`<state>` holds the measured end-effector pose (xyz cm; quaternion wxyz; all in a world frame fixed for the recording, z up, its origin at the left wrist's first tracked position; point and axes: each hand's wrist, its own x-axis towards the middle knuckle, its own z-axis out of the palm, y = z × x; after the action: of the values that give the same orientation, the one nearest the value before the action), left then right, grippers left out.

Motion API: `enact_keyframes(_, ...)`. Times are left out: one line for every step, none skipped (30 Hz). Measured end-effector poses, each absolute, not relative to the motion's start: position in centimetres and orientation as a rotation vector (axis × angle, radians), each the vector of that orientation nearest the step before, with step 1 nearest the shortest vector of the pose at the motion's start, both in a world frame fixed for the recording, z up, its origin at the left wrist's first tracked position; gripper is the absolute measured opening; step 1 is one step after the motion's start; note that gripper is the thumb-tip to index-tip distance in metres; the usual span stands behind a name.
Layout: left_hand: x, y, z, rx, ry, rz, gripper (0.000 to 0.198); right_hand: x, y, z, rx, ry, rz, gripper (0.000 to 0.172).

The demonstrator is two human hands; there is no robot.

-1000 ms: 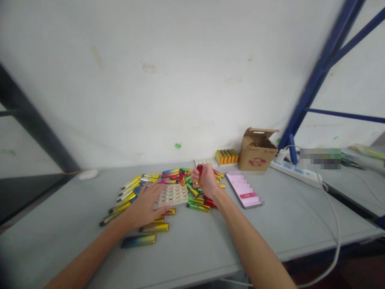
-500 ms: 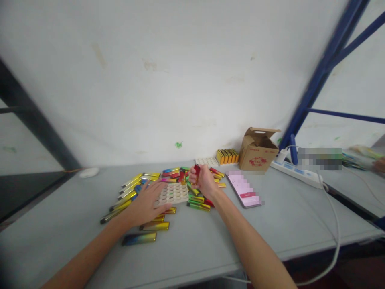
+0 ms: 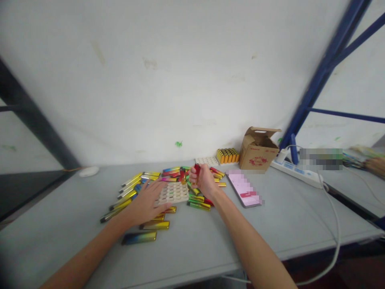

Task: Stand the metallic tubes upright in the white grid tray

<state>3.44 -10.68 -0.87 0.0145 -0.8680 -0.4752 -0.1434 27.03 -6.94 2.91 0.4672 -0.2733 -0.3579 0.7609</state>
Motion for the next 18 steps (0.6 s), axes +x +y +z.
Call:
enact_keyframes(3.4,-10.7,-0.9,-2.7,-1.476,-0.453,0.063,27.0,-7.0,3.0,-0.675,-0.88,1.871,0.018)
enact_keyframes(3.4,-10.7,-0.9,-2.698,-1.471,-0.462,0.063,27.0,-7.0,3.1,-0.676,-0.884,1.878,0.019)
enact_keyframes(3.4,-10.7,-0.9,-2.696,-1.465,-0.47,0.062,27.0,-7.1,3.1,-0.674,-0.888,1.887,0.02)
enact_keyframes(3.4,-10.7,-0.9,-2.694,-1.46,-0.474,0.062,27.0,-7.2,3.2,-0.669,-0.894,1.895,0.022)
enact_keyframes(3.4,-10.7,-1.0,-2.693,-1.457,-0.477,0.062,27.0,-7.2,3.2,-0.661,-0.9,1.904,0.024)
enact_keyframes(3.4,-10.6,-1.0,-2.692,-1.455,-0.477,0.061,27.0,-7.3,3.2,-0.651,-0.906,1.914,0.026)
enact_keyframes(3.4,-10.6,-1.0,-2.692,-1.456,-0.476,0.062,27.0,-7.3,3.1,-0.638,-0.912,1.926,0.027)
enact_keyframes(3.4,-10.6,-1.0,-2.694,-1.46,-0.473,0.062,27.1,-7.4,3.1,-0.621,-0.917,1.937,0.029)
enact_keyframes(3.4,-10.6,-0.9,-2.696,-1.464,-0.47,0.062,27.1,-7.4,3.0,-0.599,-0.924,1.95,0.03)
enact_keyframes(3.4,-10.6,-0.9,-2.698,-1.469,-0.468,0.062,27.1,-7.5,2.9,-0.571,-0.933,1.959,0.03)
enact_keyframes(3.4,-10.6,-0.9,-2.699,-1.472,-0.467,0.062,27.2,-7.5,2.9,-0.539,-0.943,1.961,0.03)
enact_keyframes(3.4,-10.6,-0.8,-2.7,-1.473,-0.465,0.062,27.2,-7.5,2.9,-0.505,-0.954,1.957,0.03)
enact_keyframes(3.5,-10.6,-0.7,-2.7,-1.474,-0.463,0.062,27.3,-7.6,2.9,-0.477,-0.968,1.95,0.028)
enact_keyframes(3.5,-10.6,-0.7,-2.699,-1.473,-0.46,0.062,27.4,-7.6,2.9,-0.46,-0.984,1.938,0.025)
enact_keyframes(3.5,-10.7,-0.6,-2.698,-1.476,-0.453,0.062,27.6,-7.6,3.0,-0.455,-1.002,1.921,0.022)
enact_keyframes(3.5,-10.7,-0.5,-2.698,-1.48,-0.444,0.062,27.7,-7.7,3.2,-0.463,-1.021,1.9,0.019)
enact_keyframes(3.5,-10.7,-0.5,-2.7,-1.484,-0.436,0.062,27.9,-7.7,3.3,-0.478,-1.039,1.875,0.017)
enact_keyframes(3.6,-10.8,-0.5,-2.701,-1.487,-0.43,0.062,28.0,-7.7,3.4,-0.493,-1.055,1.847,0.016)
